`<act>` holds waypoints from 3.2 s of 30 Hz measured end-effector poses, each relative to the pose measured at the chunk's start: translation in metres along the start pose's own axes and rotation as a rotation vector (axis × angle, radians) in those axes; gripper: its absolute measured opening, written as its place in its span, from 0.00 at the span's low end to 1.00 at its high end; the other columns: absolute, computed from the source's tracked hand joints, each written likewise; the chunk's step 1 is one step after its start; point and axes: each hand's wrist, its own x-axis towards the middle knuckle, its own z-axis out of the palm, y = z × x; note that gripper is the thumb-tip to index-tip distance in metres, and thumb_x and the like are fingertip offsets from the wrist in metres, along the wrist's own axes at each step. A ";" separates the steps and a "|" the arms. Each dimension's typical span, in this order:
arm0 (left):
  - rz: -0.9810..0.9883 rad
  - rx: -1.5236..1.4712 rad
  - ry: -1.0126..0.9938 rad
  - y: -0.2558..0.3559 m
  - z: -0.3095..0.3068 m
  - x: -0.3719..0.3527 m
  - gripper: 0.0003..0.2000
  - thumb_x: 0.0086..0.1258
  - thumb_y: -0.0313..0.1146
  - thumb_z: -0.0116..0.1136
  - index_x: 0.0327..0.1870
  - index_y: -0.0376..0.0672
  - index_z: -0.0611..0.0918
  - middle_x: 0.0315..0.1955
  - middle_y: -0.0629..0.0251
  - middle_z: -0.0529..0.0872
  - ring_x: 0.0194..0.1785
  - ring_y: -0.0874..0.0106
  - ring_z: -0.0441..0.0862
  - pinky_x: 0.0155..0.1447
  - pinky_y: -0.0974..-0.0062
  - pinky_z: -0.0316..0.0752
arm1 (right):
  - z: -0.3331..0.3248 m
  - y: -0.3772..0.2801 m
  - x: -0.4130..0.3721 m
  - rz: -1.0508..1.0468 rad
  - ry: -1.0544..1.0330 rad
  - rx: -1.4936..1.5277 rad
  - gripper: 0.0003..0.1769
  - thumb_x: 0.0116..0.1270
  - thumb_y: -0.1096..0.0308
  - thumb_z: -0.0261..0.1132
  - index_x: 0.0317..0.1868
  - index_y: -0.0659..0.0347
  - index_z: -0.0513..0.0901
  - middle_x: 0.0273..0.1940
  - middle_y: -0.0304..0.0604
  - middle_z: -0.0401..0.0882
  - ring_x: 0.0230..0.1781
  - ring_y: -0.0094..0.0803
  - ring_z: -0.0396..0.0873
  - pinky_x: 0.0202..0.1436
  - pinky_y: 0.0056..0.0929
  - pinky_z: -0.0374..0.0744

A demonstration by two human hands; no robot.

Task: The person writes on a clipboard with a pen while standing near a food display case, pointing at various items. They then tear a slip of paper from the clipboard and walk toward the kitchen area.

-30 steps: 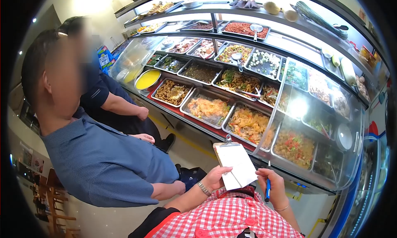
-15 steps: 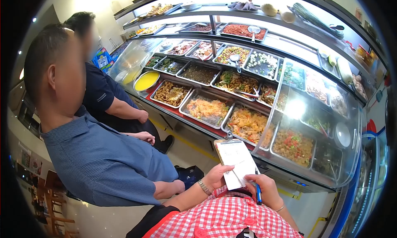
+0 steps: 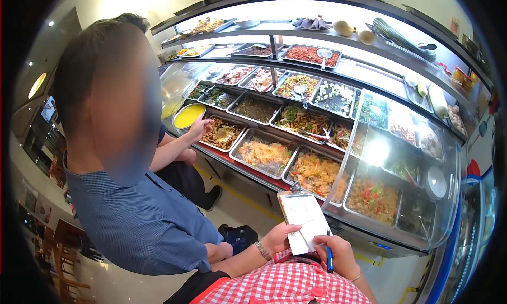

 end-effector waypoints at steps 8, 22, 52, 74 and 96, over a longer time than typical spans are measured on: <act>-0.013 -0.033 -0.011 0.000 0.000 0.001 0.22 0.67 0.25 0.49 0.62 0.32 0.66 0.57 0.51 0.74 0.59 0.60 0.75 0.62 0.62 0.71 | 0.001 0.003 0.001 -0.029 0.017 0.014 0.11 0.53 0.73 0.69 0.39 0.61 0.83 0.33 0.48 0.83 0.33 0.40 0.82 0.37 0.31 0.79; 0.153 0.087 -0.169 0.017 0.051 0.003 0.22 0.69 0.27 0.49 0.64 0.35 0.65 0.59 0.57 0.73 0.60 0.65 0.72 0.64 0.66 0.67 | -0.064 -0.018 0.057 -0.245 0.140 0.052 0.08 0.59 0.75 0.64 0.40 0.65 0.83 0.29 0.44 0.81 0.29 0.29 0.79 0.33 0.24 0.76; 0.295 0.546 -0.340 0.021 0.088 -0.027 0.26 0.69 0.27 0.54 0.67 0.42 0.60 0.60 0.66 0.69 0.62 0.75 0.67 0.64 0.71 0.66 | -0.052 -0.062 0.086 -0.199 0.169 0.219 0.05 0.50 0.74 0.68 0.24 0.63 0.79 0.20 0.41 0.76 0.17 0.25 0.73 0.21 0.23 0.71; 0.357 0.603 -0.370 0.017 0.089 -0.031 0.26 0.70 0.30 0.54 0.67 0.41 0.60 0.60 0.66 0.69 0.62 0.75 0.67 0.64 0.73 0.65 | -0.053 -0.066 0.081 -0.263 0.119 0.169 0.04 0.47 0.75 0.68 0.23 0.62 0.79 0.21 0.43 0.77 0.19 0.32 0.76 0.22 0.26 0.73; 0.365 0.590 -0.373 0.012 0.090 -0.033 0.24 0.70 0.31 0.54 0.66 0.40 0.63 0.59 0.66 0.70 0.61 0.76 0.68 0.63 0.74 0.65 | -0.053 -0.068 0.075 -0.267 0.141 0.165 0.05 0.46 0.75 0.67 0.22 0.61 0.78 0.20 0.42 0.76 0.18 0.33 0.76 0.22 0.26 0.73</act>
